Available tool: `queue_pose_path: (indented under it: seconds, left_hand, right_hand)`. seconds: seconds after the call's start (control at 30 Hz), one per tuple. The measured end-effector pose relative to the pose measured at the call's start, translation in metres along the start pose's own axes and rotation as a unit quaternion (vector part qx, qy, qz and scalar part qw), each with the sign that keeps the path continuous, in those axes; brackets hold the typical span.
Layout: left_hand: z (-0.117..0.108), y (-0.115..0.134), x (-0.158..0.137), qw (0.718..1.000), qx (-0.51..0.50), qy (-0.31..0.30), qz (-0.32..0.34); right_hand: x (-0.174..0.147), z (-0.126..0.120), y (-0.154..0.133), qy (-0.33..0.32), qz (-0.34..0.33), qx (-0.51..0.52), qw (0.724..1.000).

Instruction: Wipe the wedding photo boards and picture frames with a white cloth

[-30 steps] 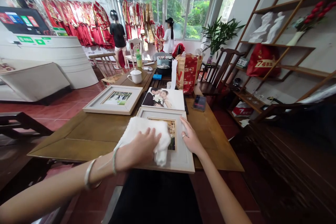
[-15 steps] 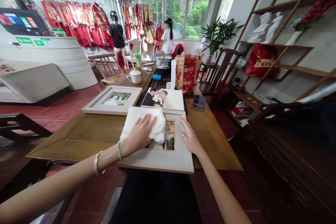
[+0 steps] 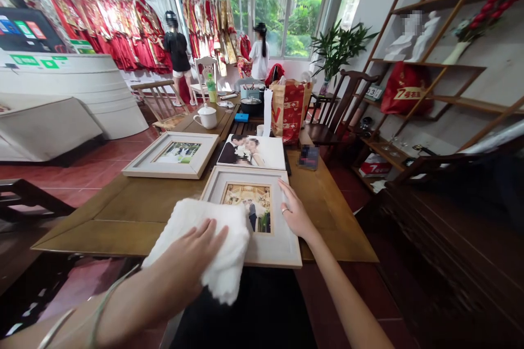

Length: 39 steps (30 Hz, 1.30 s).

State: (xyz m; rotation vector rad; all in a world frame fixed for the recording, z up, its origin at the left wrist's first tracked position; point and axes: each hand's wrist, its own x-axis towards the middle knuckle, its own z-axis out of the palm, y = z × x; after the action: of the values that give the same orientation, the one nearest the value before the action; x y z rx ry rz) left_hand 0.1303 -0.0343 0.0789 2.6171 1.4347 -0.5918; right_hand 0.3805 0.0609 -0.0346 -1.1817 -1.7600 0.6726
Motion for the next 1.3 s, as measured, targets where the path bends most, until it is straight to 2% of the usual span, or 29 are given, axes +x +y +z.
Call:
queue_pose_path:
  seconds: [0.1,0.17,0.37,0.47,0.53,0.63,0.73,0.9,1.0,1.07,1.13,1.2,1.3]
  left_hand:
    - [0.004,0.008,-0.016,1.0,0.0,-0.027,-0.011]
    - [0.006,0.005,-0.008,0.999,0.013,0.0,-0.038]
    - [0.005,-0.037,0.073,0.976,0.043,0.194,-0.09]
    - [-0.002,-0.059,0.105,0.967,0.044,0.232,-0.096]
    - [-0.006,-0.066,0.111,0.967,0.048,0.23,-0.099]
    - [-0.006,-0.062,0.099,0.972,0.051,0.211,-0.095]
    - [0.002,-0.042,0.064,0.982,0.053,0.161,-0.08]
    - [0.026,-0.007,-0.003,0.998,0.025,0.007,-0.059]
    - [0.034,0.001,-0.023,0.998,-0.002,-0.022,-0.054]
    - [0.031,0.002,-0.023,0.999,-0.004,-0.023,-0.032]
    - [0.023,0.002,-0.009,1.0,0.008,0.0,-0.016]
    - [0.012,-0.001,0.015,0.997,0.025,0.056,-0.044]
    - [-0.003,-0.011,0.064,0.98,0.018,0.155,-0.123]
  right_hand:
    - [0.0,0.0,0.0,-0.002,-0.002,0.002,1.0]
    - [-0.001,0.0,0.0,0.0,-0.002,0.003,1.0]
    - [-0.001,-0.001,0.0,-0.002,-0.009,0.001,1.0]
    - [-0.001,-0.001,-0.001,-0.01,-0.004,-0.003,1.0]
    - [0.0,-0.001,-0.001,-0.011,-0.001,-0.004,1.0]
    - [0.0,-0.001,-0.002,-0.005,-0.003,0.0,1.0]
    - [0.001,-0.001,-0.003,-0.003,0.005,0.004,1.0]
    - [0.0,-0.001,-0.005,-0.005,0.006,-0.001,1.0]
    - [0.0,-0.002,-0.005,-0.006,0.002,-0.009,1.0]
    - [-0.001,-0.002,-0.005,-0.008,0.0,-0.01,1.0]
    - [-0.001,-0.002,-0.004,-0.01,0.0,-0.009,1.0]
    - [-0.001,-0.002,-0.004,-0.012,0.004,-0.011,1.0]
    - [0.0,-0.002,-0.005,-0.014,0.004,-0.012,1.0]
